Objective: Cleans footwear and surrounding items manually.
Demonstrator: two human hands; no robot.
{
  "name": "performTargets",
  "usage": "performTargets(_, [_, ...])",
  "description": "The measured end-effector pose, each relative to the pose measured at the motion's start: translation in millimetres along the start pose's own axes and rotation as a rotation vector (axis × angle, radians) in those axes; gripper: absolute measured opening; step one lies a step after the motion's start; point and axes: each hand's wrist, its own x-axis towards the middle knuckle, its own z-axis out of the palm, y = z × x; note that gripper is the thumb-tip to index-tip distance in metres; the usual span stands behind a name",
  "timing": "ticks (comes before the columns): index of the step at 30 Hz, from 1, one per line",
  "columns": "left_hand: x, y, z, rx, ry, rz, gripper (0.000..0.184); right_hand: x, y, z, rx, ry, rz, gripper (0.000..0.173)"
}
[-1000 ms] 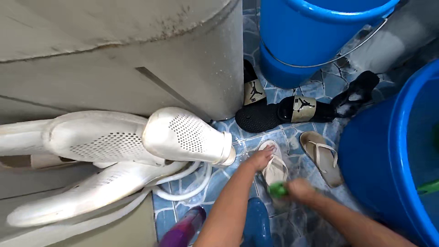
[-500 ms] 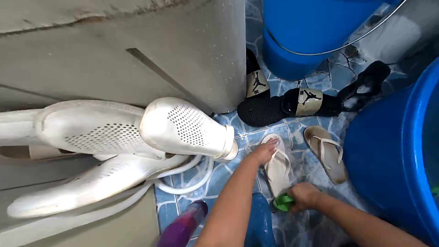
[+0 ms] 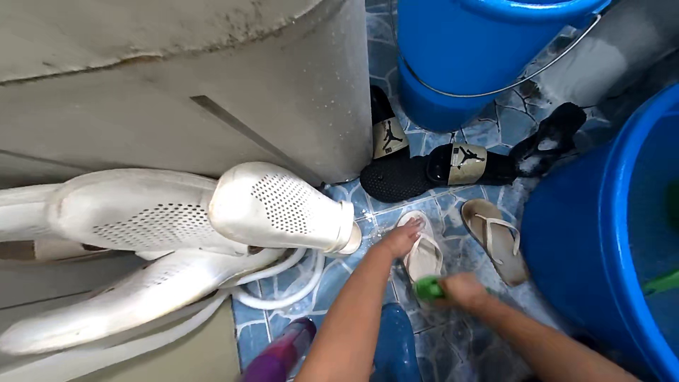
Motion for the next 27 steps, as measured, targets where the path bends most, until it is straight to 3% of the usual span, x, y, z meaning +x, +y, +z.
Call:
performTargets(2, [0, 0, 1, 0.015, 0.008, 0.007, 0.047, 15, -6, -28, 0.106, 0.143, 0.117, 0.051])
performTargets(4, [-1, 0, 2, 0.018, 0.009, 0.013, 0.047, 17, -10, -26, 0.171, 0.241, 0.189, 0.052])
performTargets(8, [1, -2, -1, -0.021, 0.004, 0.013, 0.046, -10, 9, 36, 0.020, -0.024, -0.031, 0.052])
performTargets(10, [2, 0, -3, -0.017, -0.001, 0.001, 0.046, -8, 8, 26, -0.060, -0.074, -0.057, 0.050])
performTargets(13, [1, 1, 0, -0.009, -0.006, 0.006, 0.046, 14, -4, -22, 0.078, 0.119, 0.092, 0.050])
performTargets(15, [0, 2, 0, 0.000, 0.006, 0.009, 0.046, 22, -9, -28, 0.140, 0.242, 0.168, 0.050])
performTargets(16, [-1, 2, 0, 0.006, 0.008, 0.008, 0.046, 17, -9, -18, 0.147, 0.234, 0.157, 0.051])
performTargets(19, [1, 2, -2, -0.012, 0.006, 0.000, 0.046, -6, 5, 30, 0.033, -0.006, 0.009, 0.052])
performTargets(21, [3, 0, -1, -0.029, 0.012, 0.012, 0.046, -6, 8, 26, -0.014, -0.053, -0.026, 0.052])
performTargets(25, [1, -1, 1, -0.031, 0.020, 0.025, 0.046, 19, -5, -34, 0.152, 0.238, 0.161, 0.049])
performTargets(27, [-1, -2, 2, -0.047, 0.026, 0.026, 0.046, 16, -10, -24, 0.181, 0.264, 0.176, 0.050])
